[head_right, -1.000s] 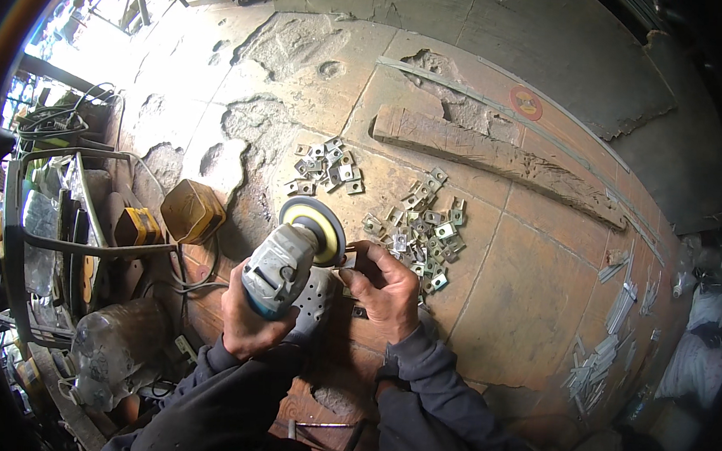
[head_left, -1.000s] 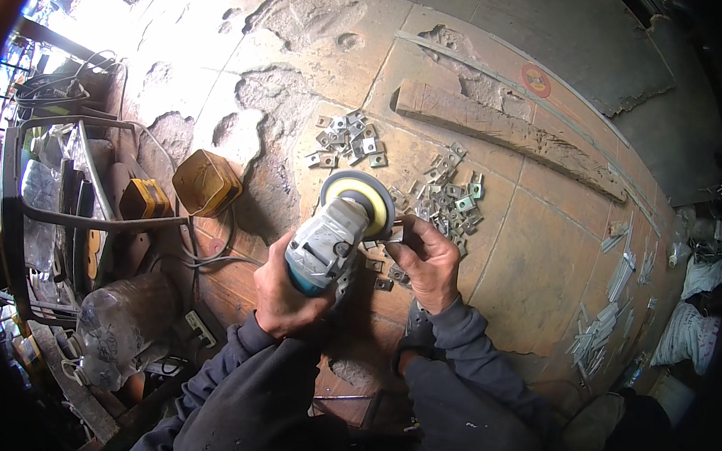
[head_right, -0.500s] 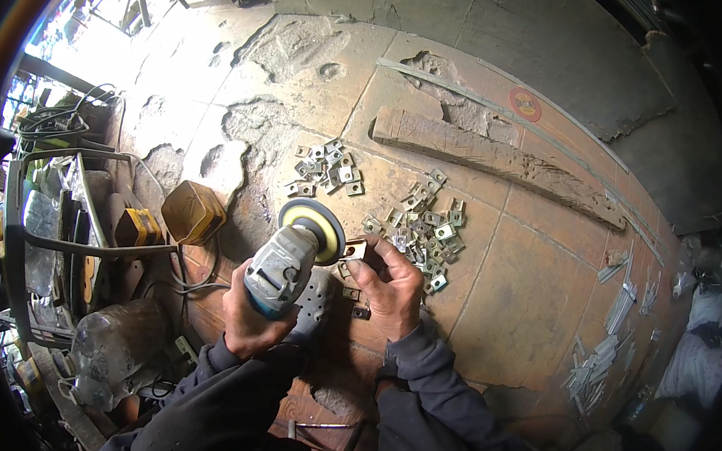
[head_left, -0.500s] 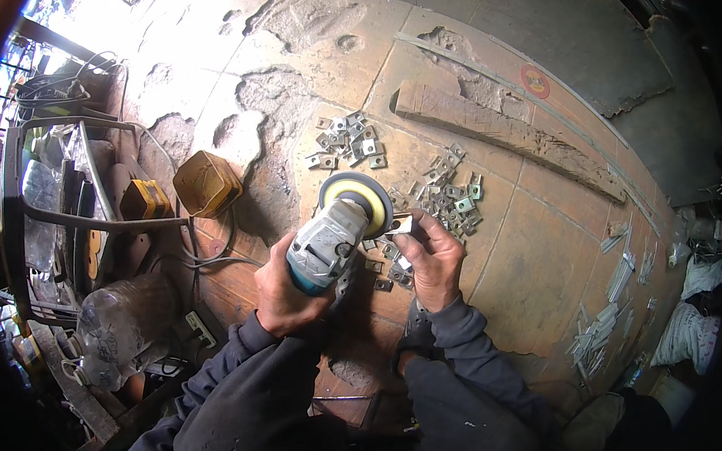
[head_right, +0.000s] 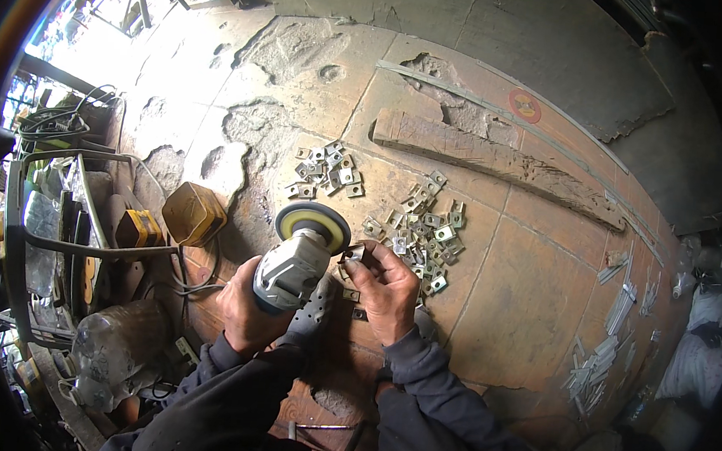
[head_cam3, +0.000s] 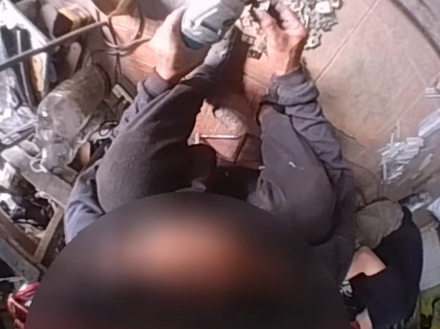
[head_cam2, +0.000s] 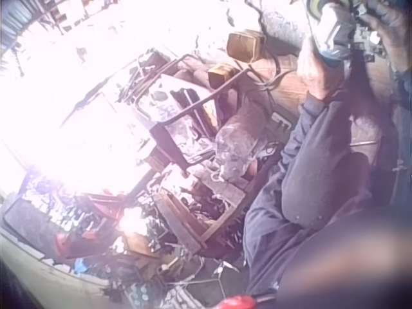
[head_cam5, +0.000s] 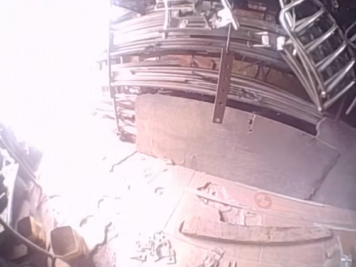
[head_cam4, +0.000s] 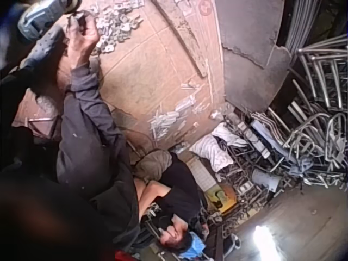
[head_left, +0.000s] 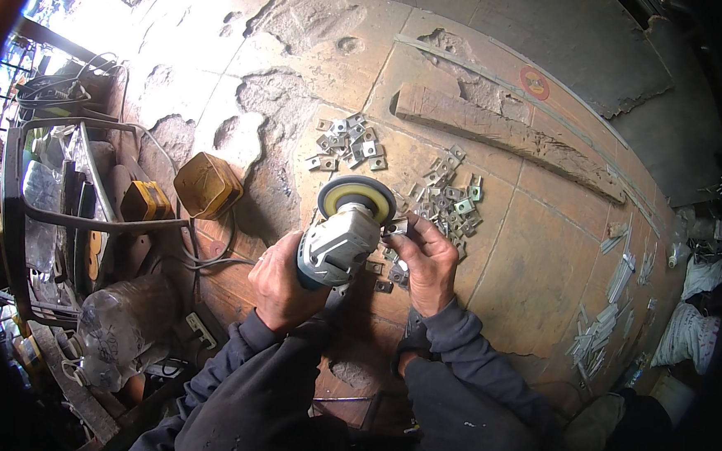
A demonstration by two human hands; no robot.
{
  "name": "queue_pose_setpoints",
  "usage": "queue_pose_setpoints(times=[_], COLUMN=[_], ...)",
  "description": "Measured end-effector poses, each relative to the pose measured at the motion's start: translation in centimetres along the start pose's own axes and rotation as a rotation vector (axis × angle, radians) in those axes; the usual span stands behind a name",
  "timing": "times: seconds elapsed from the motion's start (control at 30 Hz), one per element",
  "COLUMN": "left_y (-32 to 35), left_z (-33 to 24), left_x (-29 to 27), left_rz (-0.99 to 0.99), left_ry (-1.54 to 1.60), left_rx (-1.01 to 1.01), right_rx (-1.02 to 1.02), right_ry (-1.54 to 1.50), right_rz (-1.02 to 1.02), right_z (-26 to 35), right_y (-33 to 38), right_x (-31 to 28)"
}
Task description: The person sits on the floor and uses an angle grinder to smooth the edges of small metal brackets. They pick up each bracket, grind its edges, and place it back on the floor. Another person walks through the scene briefly.
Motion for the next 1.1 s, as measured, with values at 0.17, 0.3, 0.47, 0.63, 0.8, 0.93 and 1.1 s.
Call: queue_pose_setpoints(times=[0.17,0.3,0.47,0.63,0.8,0.93,1.1], left_y=[0.1,0.1,0.1,0.7,1.2,1.4,1.2], left_z=[-0.2,-0.4,-0.1,0.1,0.5,0.6,0.6], left_x=[0.0,-0.1,0.0,-0.1,0.1,0.1,0.3], left_rz=[-0.048,-0.051,-0.014,0.064,0.084,0.097,0.086], left_ry=[-0.003,0.04,0.018,0.074,0.194,0.263,0.179], left_rx=[-0.039,-0.072,-0.055,-0.136,-0.185,-0.226,-0.191], right_rx=[0.024,0.037,0.026,0.041,0.001,-0.013,0.007], right_ry=[-0.027,-0.041,-0.052,-0.062,-0.05,-0.002,0.026], right_rz=[0.007,0.009,0.016,0.017,0.03,0.055,0.054], right_z=[-0.2,-0.3,-0.3,-0.3,-0.2,0.1,0.2], right_y=[0.1,-0.1,-0.1,-0.1,-0.2,0.0,0.0], right_x=[-0.1,0.0,0.2,0.0,0.0,0.1,0.1])
Point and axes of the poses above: each hand's wrist, its own y-axis away from the middle knuckle, its own x-axis out of the palm, z = x × y, the point moved 1 cm from there along -y, towards the middle knuckle, and after that the axes turned 2 degrees about -x, right-handed, at the moved point
